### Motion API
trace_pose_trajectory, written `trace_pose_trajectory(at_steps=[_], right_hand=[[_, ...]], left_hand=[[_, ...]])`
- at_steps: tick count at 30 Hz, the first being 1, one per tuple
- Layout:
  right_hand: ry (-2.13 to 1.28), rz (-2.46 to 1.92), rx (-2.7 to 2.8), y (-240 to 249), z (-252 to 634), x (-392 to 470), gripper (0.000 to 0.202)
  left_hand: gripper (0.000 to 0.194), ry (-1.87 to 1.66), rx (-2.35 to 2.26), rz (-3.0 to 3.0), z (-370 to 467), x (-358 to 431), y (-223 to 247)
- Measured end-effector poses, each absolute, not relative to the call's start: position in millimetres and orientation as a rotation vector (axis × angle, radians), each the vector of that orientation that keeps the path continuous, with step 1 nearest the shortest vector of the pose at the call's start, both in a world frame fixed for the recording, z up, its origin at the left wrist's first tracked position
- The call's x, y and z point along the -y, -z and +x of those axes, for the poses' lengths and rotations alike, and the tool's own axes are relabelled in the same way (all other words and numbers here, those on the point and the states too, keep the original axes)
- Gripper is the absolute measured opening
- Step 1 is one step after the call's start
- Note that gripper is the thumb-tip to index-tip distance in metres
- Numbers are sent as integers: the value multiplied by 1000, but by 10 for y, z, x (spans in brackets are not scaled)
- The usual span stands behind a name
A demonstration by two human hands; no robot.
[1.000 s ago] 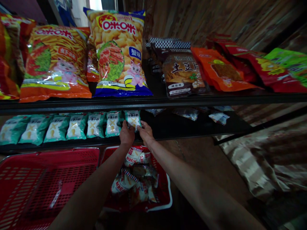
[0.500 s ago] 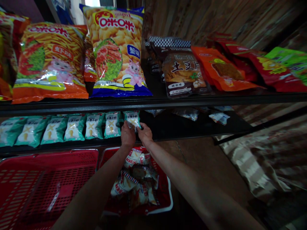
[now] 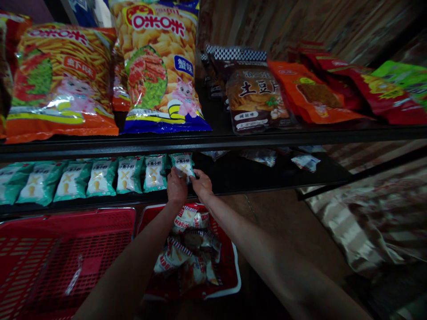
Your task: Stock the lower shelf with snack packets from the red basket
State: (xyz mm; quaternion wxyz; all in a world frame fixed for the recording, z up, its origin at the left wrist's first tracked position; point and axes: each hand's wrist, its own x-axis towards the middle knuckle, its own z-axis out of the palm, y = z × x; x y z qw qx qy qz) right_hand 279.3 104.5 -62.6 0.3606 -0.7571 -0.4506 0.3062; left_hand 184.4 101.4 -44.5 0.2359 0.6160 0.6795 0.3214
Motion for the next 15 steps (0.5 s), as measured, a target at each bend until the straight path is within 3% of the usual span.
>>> trace_pose_trajectory(at_steps=[9, 15], right_hand=[[-857, -1925, 1193, 592, 2796, -1042, 34], [-819, -1956, 1165, 545, 2799, -1044, 49]], left_hand=[[45, -897, -1867, 1655, 1828, -1006, 475], [49, -998, -1825, 1705, 1853, -998, 541]])
